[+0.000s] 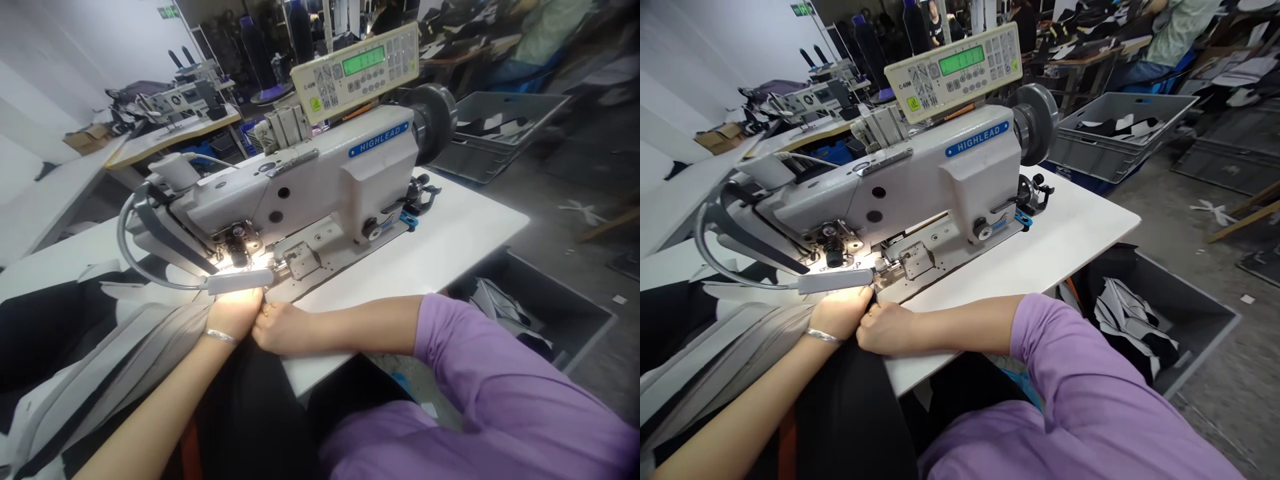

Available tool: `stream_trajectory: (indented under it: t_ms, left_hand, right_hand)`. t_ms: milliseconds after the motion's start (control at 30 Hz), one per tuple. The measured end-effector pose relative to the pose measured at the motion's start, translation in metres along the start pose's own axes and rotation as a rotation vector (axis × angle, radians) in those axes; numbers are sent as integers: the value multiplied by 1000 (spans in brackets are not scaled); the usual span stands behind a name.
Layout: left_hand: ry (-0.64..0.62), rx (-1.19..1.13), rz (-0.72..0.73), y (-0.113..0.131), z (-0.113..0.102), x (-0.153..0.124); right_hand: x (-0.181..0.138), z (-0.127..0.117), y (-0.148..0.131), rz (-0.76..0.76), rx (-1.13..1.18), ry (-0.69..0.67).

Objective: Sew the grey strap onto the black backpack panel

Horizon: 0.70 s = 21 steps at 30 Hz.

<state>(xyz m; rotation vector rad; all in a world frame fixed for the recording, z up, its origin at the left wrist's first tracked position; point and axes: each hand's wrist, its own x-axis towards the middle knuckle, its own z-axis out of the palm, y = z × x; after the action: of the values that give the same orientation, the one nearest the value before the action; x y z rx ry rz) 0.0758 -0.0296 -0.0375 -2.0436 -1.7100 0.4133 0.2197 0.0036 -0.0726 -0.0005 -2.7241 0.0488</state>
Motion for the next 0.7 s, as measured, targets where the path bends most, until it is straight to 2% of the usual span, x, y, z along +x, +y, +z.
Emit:
stream_trajectory:
  t_ms: [100, 167, 267, 333, 367, 433, 500, 567, 633, 700]
  left_hand:
    - [30, 12, -19, 3, -2, 2]
    - [31, 25, -35, 3, -13, -4]
    - [80, 75, -77, -4, -48, -28]
    - [96, 102, -145, -8, -75, -49]
    - [56, 95, -187, -8, -86, -59]
    - [-134, 1, -225, -1, -99, -73]
    - [-369, -167, -189, 15, -99, -78]
    - [-526, -337, -138, 32, -90, -76]
    - [-578, -452, -136, 43, -80, -70]
    - [-572, -529, -155, 46, -73, -66]
  right_hand:
    - [0, 1, 5, 12, 9, -10]
    - [-2, 0, 6, 14, -19, 18]
    - [-10, -6, -1, -55, -67, 122]
    - [-18, -11, -12, -180, -54, 198]
    - [-21, -13, -19, -251, -35, 232]
    - [-27, -13, -32, -359, -3, 288]
    - [-31, -10, -41, -394, 10, 320]
    - [-32, -8, -45, -387, 14, 303]
    - [-32, -8, -45, -383, 16, 253]
    - [-31, -10, -43, -388, 19, 202]
